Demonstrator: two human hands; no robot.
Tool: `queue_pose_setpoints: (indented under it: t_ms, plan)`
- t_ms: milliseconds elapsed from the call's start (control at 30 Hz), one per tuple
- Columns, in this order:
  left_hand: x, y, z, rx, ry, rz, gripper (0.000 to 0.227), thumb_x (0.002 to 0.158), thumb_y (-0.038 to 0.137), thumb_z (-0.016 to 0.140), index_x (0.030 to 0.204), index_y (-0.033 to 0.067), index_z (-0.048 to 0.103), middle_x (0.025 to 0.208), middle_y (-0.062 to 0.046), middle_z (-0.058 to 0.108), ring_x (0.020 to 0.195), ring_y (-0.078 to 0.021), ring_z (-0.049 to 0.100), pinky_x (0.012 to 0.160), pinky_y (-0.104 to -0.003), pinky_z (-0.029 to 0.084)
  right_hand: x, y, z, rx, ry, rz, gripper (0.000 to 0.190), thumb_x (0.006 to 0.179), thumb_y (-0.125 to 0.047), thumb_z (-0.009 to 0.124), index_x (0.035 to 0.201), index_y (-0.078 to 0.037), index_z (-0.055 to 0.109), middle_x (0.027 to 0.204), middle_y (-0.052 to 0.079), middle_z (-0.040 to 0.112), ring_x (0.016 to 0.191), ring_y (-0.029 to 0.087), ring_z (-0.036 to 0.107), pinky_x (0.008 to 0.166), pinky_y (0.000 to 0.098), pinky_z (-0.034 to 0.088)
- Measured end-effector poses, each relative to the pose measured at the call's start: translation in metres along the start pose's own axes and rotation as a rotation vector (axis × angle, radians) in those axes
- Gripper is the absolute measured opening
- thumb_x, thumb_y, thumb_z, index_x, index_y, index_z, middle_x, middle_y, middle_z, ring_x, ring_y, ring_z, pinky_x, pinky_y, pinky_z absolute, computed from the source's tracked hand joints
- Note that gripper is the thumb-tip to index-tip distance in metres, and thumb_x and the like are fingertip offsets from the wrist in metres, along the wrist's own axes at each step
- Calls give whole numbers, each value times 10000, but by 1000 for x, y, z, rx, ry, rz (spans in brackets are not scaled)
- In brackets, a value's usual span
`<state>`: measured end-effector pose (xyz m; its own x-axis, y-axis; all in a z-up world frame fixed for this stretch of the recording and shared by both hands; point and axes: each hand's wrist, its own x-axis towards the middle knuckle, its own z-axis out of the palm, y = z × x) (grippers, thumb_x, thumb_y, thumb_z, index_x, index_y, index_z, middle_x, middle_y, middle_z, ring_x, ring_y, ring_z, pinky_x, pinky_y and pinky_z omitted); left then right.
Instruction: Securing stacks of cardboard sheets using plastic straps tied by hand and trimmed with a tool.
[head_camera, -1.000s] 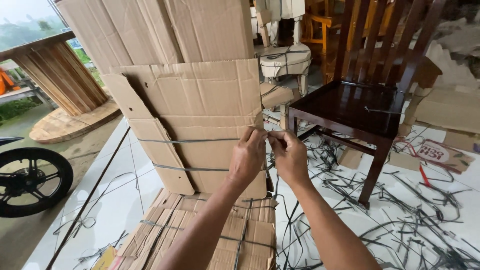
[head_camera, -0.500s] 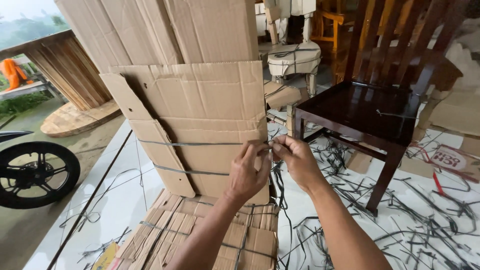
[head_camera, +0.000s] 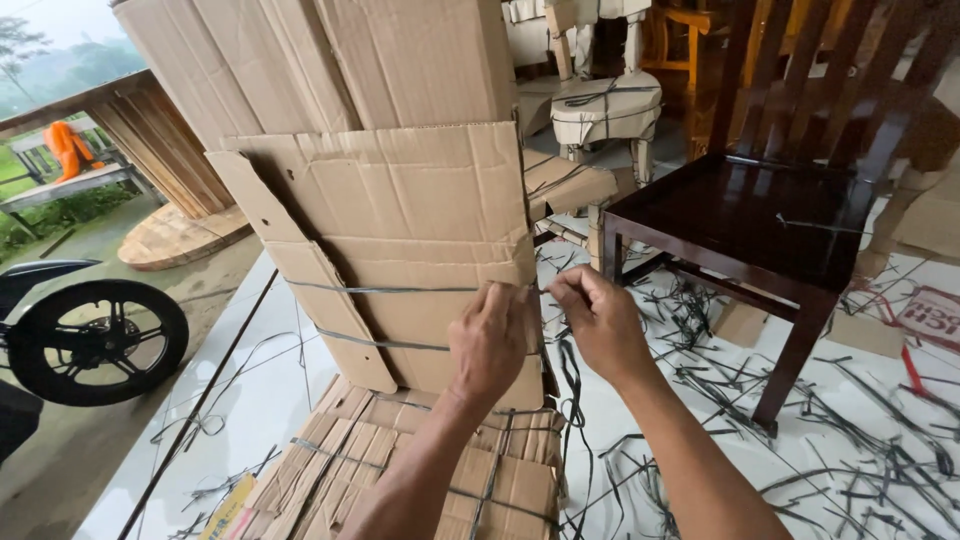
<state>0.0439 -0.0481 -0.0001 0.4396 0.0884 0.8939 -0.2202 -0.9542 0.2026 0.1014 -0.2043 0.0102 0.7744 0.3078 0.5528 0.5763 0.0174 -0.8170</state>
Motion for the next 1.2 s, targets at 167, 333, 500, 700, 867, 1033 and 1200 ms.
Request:
queue_pose_setpoints:
  t_ms: [167, 333, 500, 700, 867, 1033, 1200]
  plan:
    - [-7, -11, -1, -209, -3, -181, 152, 1019, 127, 529, 884, 140, 599, 734, -61, 557, 616, -332, 638, 549, -416, 520, 18, 72, -4, -671, 27, -191, 209, 1076, -302, 579, 949, -191, 701, 773, 63, 734, 696, 252, 713, 610, 376, 565]
    - [20, 37, -32, -775, -177, -395, 228, 1072, 127, 448, 1049, 106, 673, 625, -7, 554, 614, -142, 554, 670, -320, 539, 2, 25, 5, 537, 132, 318, 227, 1107, -221, 410, 915, -143, 504, 907, -35, 594, 865, 97, 550, 701, 236, 389]
    - [23, 28, -22, -856, -140, -493, 323, 1095, 174, 432, 833, 99, 604, 589, -45, 629, 584, -174, 610, 663, -328, 541, 23, 40, 20, 1168, -6, 426, 312, 1093, -395, 466, 841, -216, 511, 898, -39, 598, 691, 87, 518, 504, 191, 348]
    - [17, 15, -24, -849, -137, -552, 359, 1093, 176, 463, 775, 83, 601, 581, -51, 579, 590, -171, 566, 644, -308, 515, 61, 34, 39, 969, 182, 644, 320, 1110, -339, 392, 818, -217, 439, 602, -59, 432, 441, 80, 377, 335, 190, 215]
    - [4, 13, -36, -1064, -130, -733, 227, 1072, 211, 542, 905, 79, 621, 787, -80, 696, 730, -181, 655, 749, -331, 570, 22, 37, 25, 732, 288, 667, 286, 1062, -400, 534, 859, -204, 489, 785, 49, 719, 484, 120, 499, 342, 211, 254]
    - [-38, 30, -20, -831, -231, -930, 276, 1011, 297, 633, 1055, 25, 659, 874, -63, 622, 850, -173, 606, 785, -316, 522, -80, 62, 59, 472, 253, 469, 262, 1080, -177, 510, 840, -119, 600, 650, 110, 630, 463, 161, 529, 404, 225, 409]
    - [-44, 45, -3, -1008, -211, -990, 239, 1065, 248, 573, 1079, 40, 690, 845, -110, 703, 632, -171, 678, 531, -240, 535, -140, 25, 67, 331, 156, 480, 195, 1055, -162, 561, 904, -120, 678, 602, 38, 653, 414, 140, 555, 421, 236, 453]
